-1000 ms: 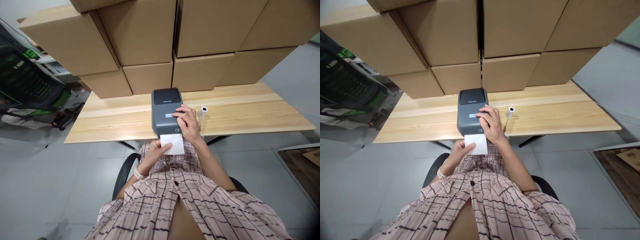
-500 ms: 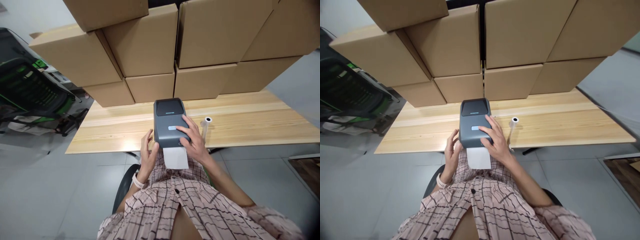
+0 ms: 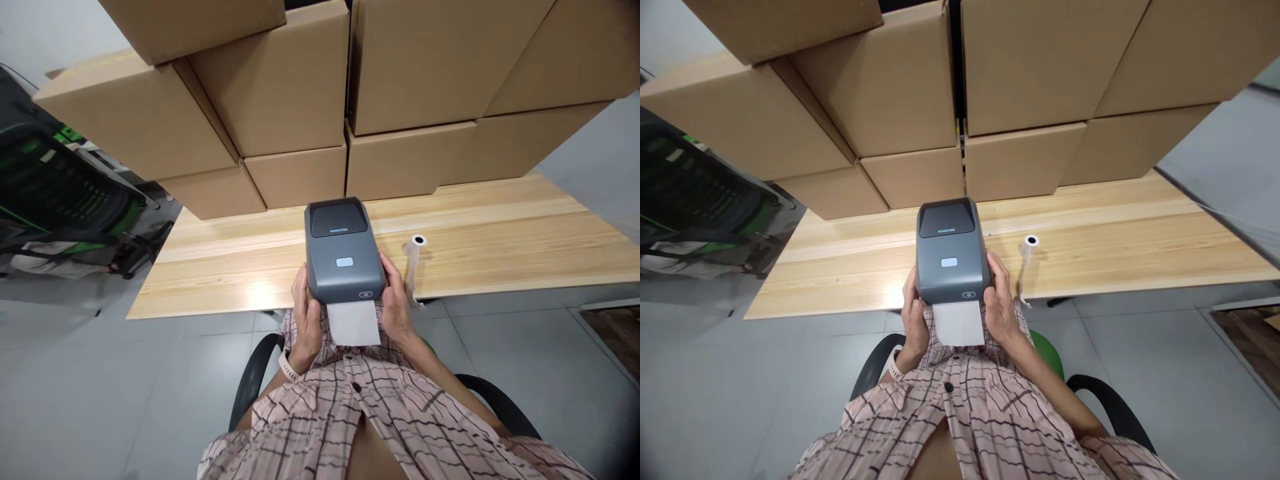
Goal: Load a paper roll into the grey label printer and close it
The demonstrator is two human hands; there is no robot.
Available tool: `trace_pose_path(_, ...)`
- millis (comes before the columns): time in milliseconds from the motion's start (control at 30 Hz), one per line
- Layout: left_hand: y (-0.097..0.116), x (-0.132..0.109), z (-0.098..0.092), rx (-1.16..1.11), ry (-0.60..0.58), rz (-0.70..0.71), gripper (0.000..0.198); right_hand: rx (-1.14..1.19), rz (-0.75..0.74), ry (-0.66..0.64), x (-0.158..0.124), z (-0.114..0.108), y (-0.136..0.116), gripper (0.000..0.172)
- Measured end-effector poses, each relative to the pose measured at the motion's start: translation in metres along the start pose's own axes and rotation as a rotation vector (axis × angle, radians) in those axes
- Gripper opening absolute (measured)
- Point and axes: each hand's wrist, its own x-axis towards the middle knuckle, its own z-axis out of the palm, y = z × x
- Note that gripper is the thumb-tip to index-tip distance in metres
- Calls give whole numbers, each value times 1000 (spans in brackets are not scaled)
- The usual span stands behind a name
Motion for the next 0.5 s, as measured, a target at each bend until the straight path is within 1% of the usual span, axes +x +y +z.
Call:
trace_pose_path(133,3,10,0,144,40,136,60,-137,-40,-19,8,-8,-10,73)
trace_pose_path(233,11,31,-3,170,80,207,63,-273,-128,-30,32,-18,-25,77)
trace_pose_path(300,17,54,-5,122,102,235,60,-359,-241,-35,59,-24,-36,80)
trace_pose_path(367,20,81,-7,45,129,215,50,-423,-328,-47,91,-27,-48,81)
trace_pose_path(433,16,106,-7,0,133,148,46,-452,-360,-61,125,-26,-56,81)
trace_pose_path(500,7,125,-4,-37,87,42,50,-442,-365,-72,159,-22,-59,82)
